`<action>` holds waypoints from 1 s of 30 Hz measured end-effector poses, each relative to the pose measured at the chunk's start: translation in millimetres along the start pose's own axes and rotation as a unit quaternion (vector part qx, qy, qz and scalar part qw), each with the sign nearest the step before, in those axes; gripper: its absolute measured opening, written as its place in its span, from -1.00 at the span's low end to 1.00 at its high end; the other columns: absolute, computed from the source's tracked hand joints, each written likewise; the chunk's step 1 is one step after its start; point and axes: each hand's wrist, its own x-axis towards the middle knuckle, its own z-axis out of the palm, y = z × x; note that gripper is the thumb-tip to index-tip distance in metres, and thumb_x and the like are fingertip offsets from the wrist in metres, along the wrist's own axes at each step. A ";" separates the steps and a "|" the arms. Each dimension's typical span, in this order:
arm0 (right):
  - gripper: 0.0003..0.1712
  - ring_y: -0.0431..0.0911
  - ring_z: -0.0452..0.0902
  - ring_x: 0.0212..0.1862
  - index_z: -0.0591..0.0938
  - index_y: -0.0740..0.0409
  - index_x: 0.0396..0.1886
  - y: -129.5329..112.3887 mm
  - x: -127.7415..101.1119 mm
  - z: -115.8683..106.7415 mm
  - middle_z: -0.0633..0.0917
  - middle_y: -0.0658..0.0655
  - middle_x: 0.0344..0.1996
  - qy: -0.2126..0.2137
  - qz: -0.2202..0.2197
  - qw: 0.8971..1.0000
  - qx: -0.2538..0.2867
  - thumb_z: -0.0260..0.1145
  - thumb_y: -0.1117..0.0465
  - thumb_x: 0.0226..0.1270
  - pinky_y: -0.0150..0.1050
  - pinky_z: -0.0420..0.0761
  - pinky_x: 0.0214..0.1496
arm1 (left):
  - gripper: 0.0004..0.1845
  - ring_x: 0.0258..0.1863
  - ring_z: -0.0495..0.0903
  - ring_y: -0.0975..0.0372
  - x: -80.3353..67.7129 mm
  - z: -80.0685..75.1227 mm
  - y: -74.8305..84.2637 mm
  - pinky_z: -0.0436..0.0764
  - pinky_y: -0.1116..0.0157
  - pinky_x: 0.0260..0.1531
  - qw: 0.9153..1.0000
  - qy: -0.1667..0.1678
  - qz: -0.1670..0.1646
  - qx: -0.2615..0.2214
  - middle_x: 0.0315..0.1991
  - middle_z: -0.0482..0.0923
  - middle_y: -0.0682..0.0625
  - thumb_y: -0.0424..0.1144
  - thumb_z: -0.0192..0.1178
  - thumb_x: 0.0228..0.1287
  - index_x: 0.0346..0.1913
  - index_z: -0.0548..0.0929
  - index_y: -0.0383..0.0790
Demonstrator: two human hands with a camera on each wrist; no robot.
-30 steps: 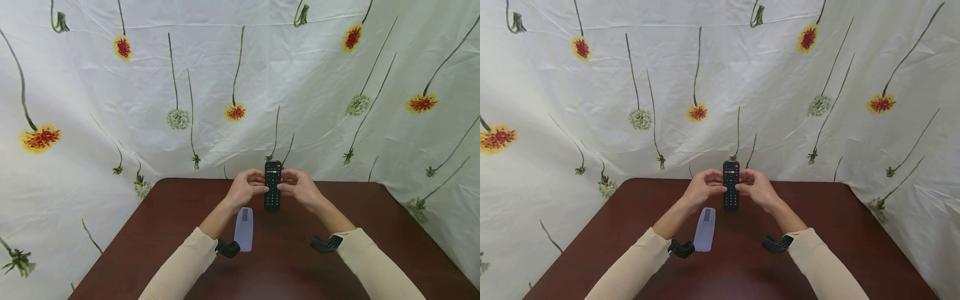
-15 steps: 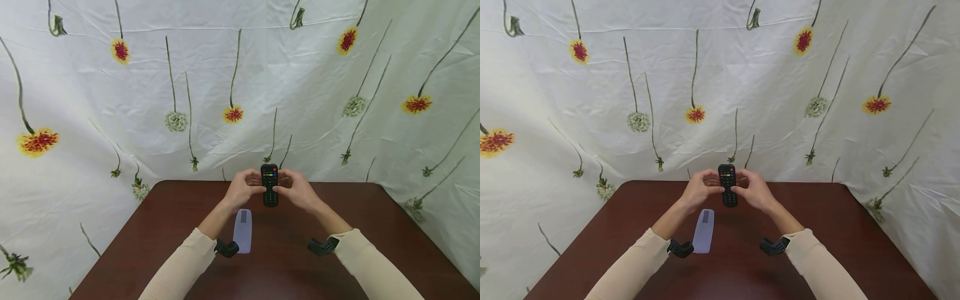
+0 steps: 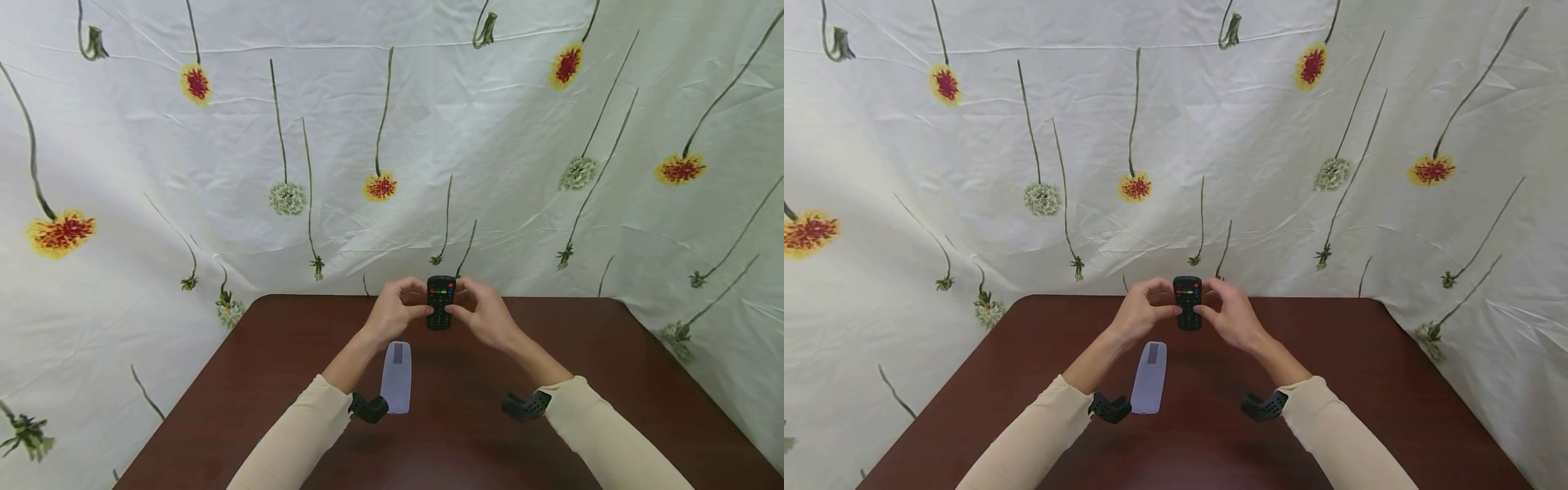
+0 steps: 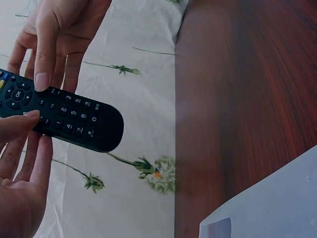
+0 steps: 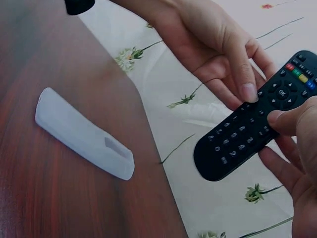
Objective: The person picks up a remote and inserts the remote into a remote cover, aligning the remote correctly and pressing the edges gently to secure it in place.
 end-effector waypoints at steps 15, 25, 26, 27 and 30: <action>-0.58 -0.01 0.70 -0.09 0.65 0.25 -0.03 12.7 -3.2 8.8 0.69 0.11 -0.13 0.048 -0.203 0.975 -0.078 0.51 0.59 0.15 -0.28 0.70 -0.05 | -0.78 -0.07 0.71 0.09 -0.6 -0.5 0.4 0.59 0.13 0.02 0.999 0.006 0.031 0.014 -0.14 0.73 -0.07 -0.52 0.48 0.17 -0.14 0.76 -0.31; -0.55 0.03 0.69 -0.07 0.65 0.24 -0.03 16.9 -5.9 10.6 0.70 0.14 -0.11 0.077 -0.241 0.961 -0.115 0.53 0.59 0.11 -0.10 0.72 -0.10 | -0.77 -0.02 0.73 0.05 -3.9 -0.4 -2.3 0.70 0.14 -0.04 0.999 -0.016 0.027 -0.003 -0.09 0.72 -0.11 -0.50 0.44 0.25 -0.05 0.72 -0.33; -0.54 0.04 0.69 -0.07 0.65 0.24 -0.03 16.9 -6.1 10.9 0.70 0.15 -0.11 0.080 -0.245 0.959 -0.120 0.54 0.60 0.09 -0.07 0.72 -0.11 | -0.76 -0.01 0.72 0.04 -4.8 -1.2 -2.5 0.69 0.13 -0.04 1.000 -0.017 0.022 -0.003 -0.07 0.71 -0.11 -0.49 0.43 0.26 -0.03 0.72 -0.32; -0.53 0.04 0.69 -0.08 0.65 0.24 -0.03 17.2 -6.3 11.0 0.70 0.15 -0.11 0.082 -0.249 0.957 -0.124 0.54 0.61 0.08 -0.05 0.72 -0.12 | -0.74 0.01 0.71 0.04 -5.7 -2.0 -2.8 0.69 0.13 -0.03 1.000 -0.017 0.014 -0.003 -0.04 0.70 -0.12 -0.47 0.43 0.27 0.00 0.71 -0.31; -0.56 0.06 0.69 -0.08 0.65 0.25 -0.04 19.0 -6.5 10.7 0.69 0.17 -0.11 0.086 -0.260 0.953 -0.130 0.53 0.60 0.09 -0.03 0.72 -0.13 | -0.71 0.04 0.69 -0.01 -9.9 -3.6 1.6 0.68 0.10 0.02 0.999 -0.014 -0.017 -0.029 0.02 0.65 -0.21 -0.47 0.37 0.34 0.09 0.67 -0.35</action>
